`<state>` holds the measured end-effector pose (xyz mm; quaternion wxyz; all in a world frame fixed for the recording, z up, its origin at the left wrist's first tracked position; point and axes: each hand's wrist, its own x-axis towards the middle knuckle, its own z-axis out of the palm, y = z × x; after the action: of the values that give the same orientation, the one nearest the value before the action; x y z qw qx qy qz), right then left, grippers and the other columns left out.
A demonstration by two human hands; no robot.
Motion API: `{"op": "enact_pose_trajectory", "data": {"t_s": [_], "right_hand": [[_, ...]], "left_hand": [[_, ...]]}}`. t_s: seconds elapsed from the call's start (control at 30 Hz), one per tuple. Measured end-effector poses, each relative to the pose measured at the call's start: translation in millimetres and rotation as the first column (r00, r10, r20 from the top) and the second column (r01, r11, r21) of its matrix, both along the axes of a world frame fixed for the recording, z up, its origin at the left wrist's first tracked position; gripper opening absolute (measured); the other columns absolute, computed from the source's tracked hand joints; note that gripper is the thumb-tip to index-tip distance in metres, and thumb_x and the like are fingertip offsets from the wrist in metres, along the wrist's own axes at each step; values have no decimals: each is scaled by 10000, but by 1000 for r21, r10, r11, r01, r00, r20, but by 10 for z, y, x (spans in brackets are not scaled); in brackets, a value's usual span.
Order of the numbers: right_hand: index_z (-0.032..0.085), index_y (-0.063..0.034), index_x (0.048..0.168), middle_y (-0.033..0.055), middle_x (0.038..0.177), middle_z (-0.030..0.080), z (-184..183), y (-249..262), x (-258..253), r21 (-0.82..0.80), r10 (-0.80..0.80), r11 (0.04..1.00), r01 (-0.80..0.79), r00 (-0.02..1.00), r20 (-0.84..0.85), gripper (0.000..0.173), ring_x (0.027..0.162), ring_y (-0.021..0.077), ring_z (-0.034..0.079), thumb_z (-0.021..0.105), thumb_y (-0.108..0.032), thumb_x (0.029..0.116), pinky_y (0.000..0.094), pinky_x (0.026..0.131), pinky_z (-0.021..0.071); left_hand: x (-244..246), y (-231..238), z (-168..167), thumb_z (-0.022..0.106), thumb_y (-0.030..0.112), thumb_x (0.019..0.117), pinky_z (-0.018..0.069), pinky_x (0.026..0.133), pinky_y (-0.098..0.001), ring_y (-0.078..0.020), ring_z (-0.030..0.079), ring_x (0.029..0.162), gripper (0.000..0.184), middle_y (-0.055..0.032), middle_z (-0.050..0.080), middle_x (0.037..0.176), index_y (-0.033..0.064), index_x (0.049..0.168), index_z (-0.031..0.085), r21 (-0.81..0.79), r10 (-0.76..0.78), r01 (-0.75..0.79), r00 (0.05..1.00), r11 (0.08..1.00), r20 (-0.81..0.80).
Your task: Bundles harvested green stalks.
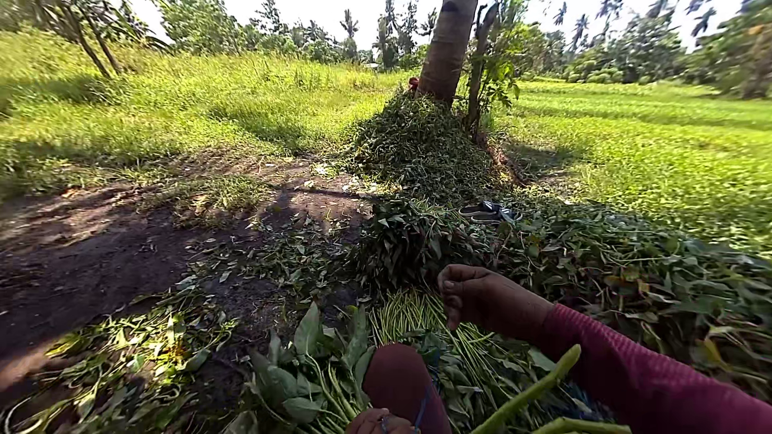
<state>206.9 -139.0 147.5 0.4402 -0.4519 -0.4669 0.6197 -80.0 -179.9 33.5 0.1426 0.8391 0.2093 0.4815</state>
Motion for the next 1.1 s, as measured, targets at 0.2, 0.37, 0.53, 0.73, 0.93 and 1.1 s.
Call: {"op": "enact_pose_trajectory", "data": {"t_s": [0.2,0.37,0.53,0.73,0.93,1.1], "right_hand": [[621,-176,1027,-26,816,661,-1167,-501,-691,144,-25,987,75,947,-322,138,787,131,679,486,-147,1040,384,809,593],[651,74,1083,189,943,691,-819,-579,-1386,628,-260,775,-69,871,417,187,862,276,698,507,-36,1036,448,802,587],[657,60,1055,219,986,693,-554,-400,-1707,752,-301,633,-183,837,456,139,956,352,708,545,33,977,502,877,584],[599,57,1141,108,868,639,-576,-164,-1520,607,-216,793,47,954,209,199,745,160,639,476,-73,1053,342,720,563],[545,-21,1077,13,797,579,-961,-329,-1114,469,-217,866,172,975,43,173,689,113,609,437,-155,1083,314,675,561],[582,-9,1086,51,791,589,-1196,-482,-949,358,-269,923,141,901,339,214,662,138,606,459,-185,1075,323,654,548]], "left_hand": [[-232,409,365,944,255,656,595,904,-411,-224,712,995,822,-214,704,1081,-131,1259,538,-491,352,-311,936,813,-11],[-227,977,384,949,132,589,577,916,-487,-265,694,1035,884,-168,691,1131,6,1353,523,-793,443,-374,884,481,-148],[-100,1102,513,872,288,729,528,957,-566,-354,677,1097,778,-202,691,1165,17,1363,514,-603,244,-606,781,519,-575],[80,736,619,739,351,869,493,996,-587,-443,633,1171,731,-295,610,1317,-86,1407,507,-373,5,-558,560,742,-828],[193,630,857,810,455,818,491,1009,-612,-428,624,1185,984,-280,611,1294,-2,1523,298,-643,-351,-544,549,539,-759],[204,951,981,393,328,1107,442,1031,-647,-445,616,1199,480,-287,638,1259,-36,1385,538,-525,-486,-428,206,736,-850]]}}
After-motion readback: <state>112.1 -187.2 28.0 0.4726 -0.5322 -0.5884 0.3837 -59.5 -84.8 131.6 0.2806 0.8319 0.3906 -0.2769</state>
